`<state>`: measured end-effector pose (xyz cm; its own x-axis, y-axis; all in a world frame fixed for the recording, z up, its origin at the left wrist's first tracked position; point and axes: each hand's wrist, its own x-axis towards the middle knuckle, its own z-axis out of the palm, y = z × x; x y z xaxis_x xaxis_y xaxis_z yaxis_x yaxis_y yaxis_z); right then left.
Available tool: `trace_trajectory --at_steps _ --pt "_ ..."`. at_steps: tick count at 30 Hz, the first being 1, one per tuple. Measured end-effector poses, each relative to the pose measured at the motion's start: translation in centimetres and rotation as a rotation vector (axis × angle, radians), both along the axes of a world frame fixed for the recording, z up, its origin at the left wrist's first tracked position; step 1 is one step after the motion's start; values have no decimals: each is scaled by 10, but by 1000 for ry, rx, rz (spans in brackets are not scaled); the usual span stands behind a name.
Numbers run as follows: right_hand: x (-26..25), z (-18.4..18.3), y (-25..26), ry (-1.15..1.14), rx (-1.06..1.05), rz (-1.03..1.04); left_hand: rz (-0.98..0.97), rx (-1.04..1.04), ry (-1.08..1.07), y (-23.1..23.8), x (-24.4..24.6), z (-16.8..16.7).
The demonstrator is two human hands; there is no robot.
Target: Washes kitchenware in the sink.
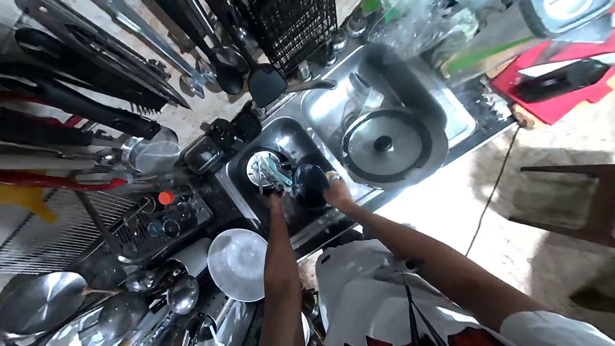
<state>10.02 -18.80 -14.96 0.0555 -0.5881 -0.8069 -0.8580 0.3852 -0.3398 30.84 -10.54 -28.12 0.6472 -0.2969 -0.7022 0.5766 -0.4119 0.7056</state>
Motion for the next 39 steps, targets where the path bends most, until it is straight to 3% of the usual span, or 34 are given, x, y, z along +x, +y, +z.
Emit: trace_trajectory --at_steps 5,13,21,25,27,32,36,39 --pt "15 -19 -7 -11 31 -59 -29 0 -1 13 5 15" --pt "55 -95 -30 -232 106 -173 -61 -9 -50 7 2 57" --pt "98 -119 -47 -384 182 -114 -35 104 -96 0 5 40" --pt "92 -124 -43 -417 224 6 -76 153 -105 4 7 22" --pt "82 -111 -41 -414 226 102 -94 129 -128 -2 7 20" --pt "22 -29 -43 -337 146 276 -113 92 -152 -11 3 16" --pt "-54 31 -57 -362 110 246 -127 150 -119 -2 -15 31" --pt "-112 47 -77 -340 -34 142 -114 245 -165 11 -47 44"
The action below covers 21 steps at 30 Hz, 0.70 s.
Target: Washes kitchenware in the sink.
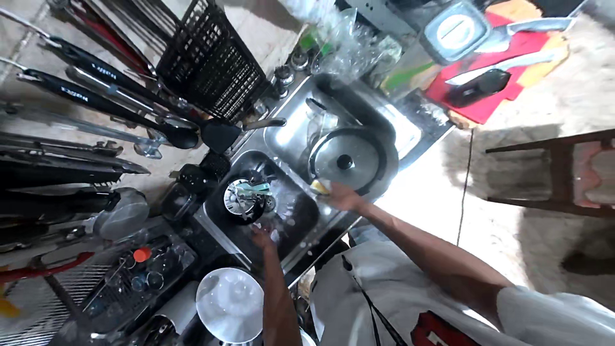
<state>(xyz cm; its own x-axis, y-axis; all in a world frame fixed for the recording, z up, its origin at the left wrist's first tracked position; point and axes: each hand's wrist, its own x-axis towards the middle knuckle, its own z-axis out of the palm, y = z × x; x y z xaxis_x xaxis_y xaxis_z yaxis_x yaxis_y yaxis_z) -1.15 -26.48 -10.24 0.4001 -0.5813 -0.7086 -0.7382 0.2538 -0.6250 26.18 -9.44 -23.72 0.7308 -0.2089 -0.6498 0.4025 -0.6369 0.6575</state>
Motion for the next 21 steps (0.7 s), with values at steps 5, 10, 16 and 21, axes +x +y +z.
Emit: trace_trajectory --at_steps 5,10,16,21 --pt "-67 -20 -39 182 -358 -180 -174 67 -283 7 -67 18" --pt "-90 -34 -62 177 -400 -252 -664 -103 -501 -59 -119 63" --pt "-95 -37 -62 119 -380 -238 -931 -147 -394 -190 -157 70" --pt "-105 -36 -61 144 -343 -200 -1013 -130 -338 -232 -174 63"
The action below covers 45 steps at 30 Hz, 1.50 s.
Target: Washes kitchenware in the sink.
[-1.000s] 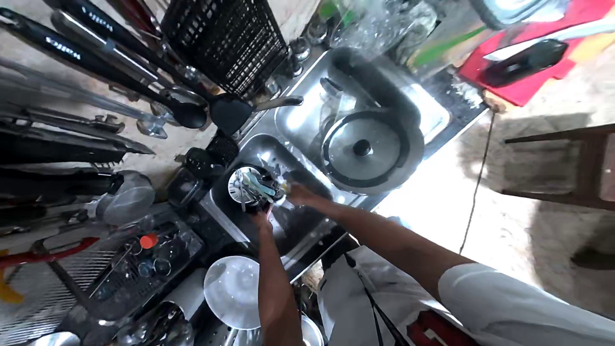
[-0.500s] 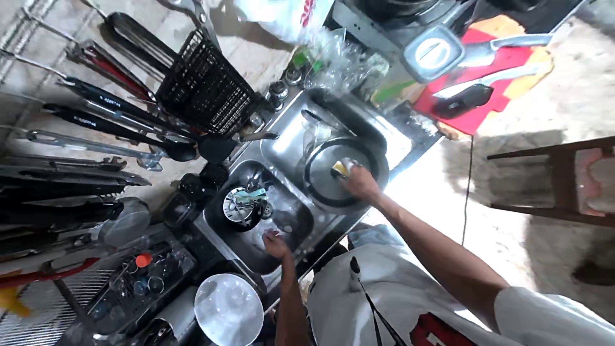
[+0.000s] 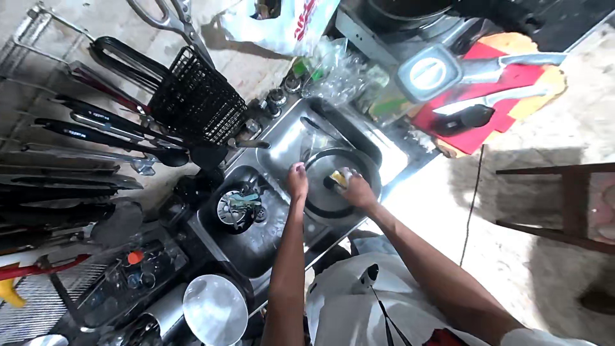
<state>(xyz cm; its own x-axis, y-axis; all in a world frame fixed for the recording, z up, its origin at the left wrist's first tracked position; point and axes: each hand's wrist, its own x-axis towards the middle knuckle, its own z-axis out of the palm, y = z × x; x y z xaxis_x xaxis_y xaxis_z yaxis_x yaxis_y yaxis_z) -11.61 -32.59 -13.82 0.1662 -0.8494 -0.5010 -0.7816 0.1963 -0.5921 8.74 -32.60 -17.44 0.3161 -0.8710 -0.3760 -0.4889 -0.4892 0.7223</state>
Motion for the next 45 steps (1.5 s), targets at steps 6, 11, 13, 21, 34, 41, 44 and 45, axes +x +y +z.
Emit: trace_trajectory --at_steps 6,11,13,21,34,41,44,45 --pt "-4 5 -6 24 22 37 -14 51 -22 -24 3 -14" --pt "-11 7 -9 20 37 79 -28 109 -16 -84 8 -43" --pt "-17 9 -8 13 24 87 -95 87 5 -99 1 -47" --pt "-46 8 -11 -15 -1 45 -181 -68 -138 -68 -41 -25" --pt "-58 8 -36 -59 -91 -84 -501 97 -331 14 -75 -5" --pt "-58 4 -35 -130 -59 -205 -419 -151 -383 27 -49 26" --pt "-53 -15 -32 -288 95 -283 -411 -169 -446 23 -36 26" --pt "-50 -20 -30 -366 139 -321 -416 -175 -462 21 -32 23"
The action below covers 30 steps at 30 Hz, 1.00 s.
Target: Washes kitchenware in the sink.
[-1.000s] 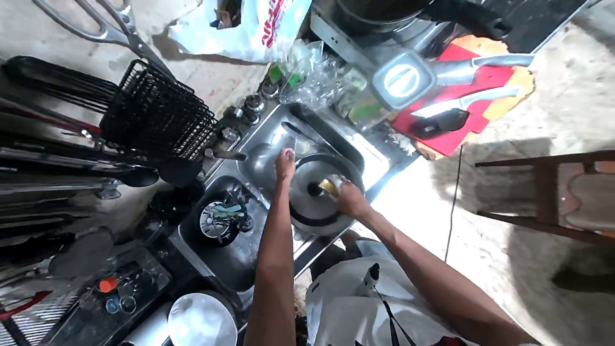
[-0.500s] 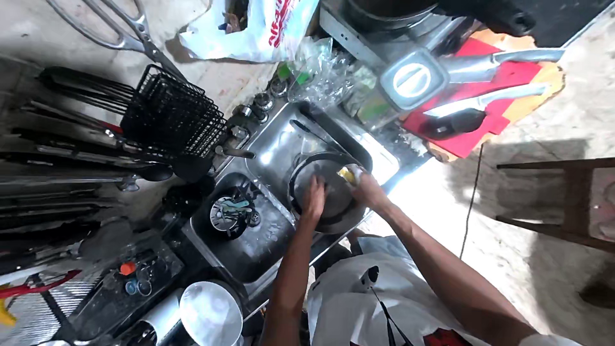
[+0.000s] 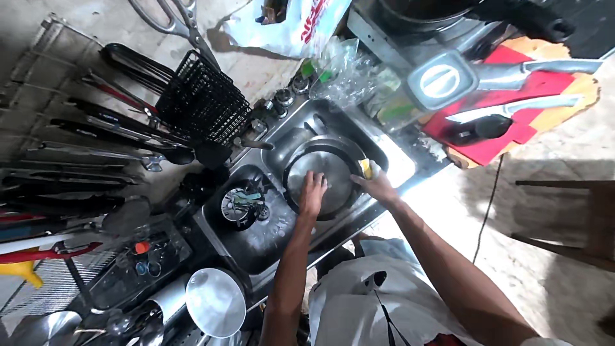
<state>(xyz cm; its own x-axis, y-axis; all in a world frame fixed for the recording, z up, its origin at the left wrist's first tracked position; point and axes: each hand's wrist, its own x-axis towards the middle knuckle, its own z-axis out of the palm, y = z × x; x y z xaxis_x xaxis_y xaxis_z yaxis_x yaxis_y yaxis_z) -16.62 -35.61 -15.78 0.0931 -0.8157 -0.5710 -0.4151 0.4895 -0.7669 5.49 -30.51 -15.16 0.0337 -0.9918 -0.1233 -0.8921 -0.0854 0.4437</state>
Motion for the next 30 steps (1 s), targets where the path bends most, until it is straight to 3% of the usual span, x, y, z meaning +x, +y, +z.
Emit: trace_trajectory --at_steps 4,6,21,30 --pt "14 -17 3 -373 92 -190 -20 -21 -4 -10 13 -20" --pt "19 -27 3 -416 122 -231 -27 -23 6 -14 17 -29" --pt "21 -51 -11 -104 92 -319 -33 69 -67 -34 -2 -51" --pt "10 -63 -25 26 96 -284 31 125 -46 -35 -6 -86"
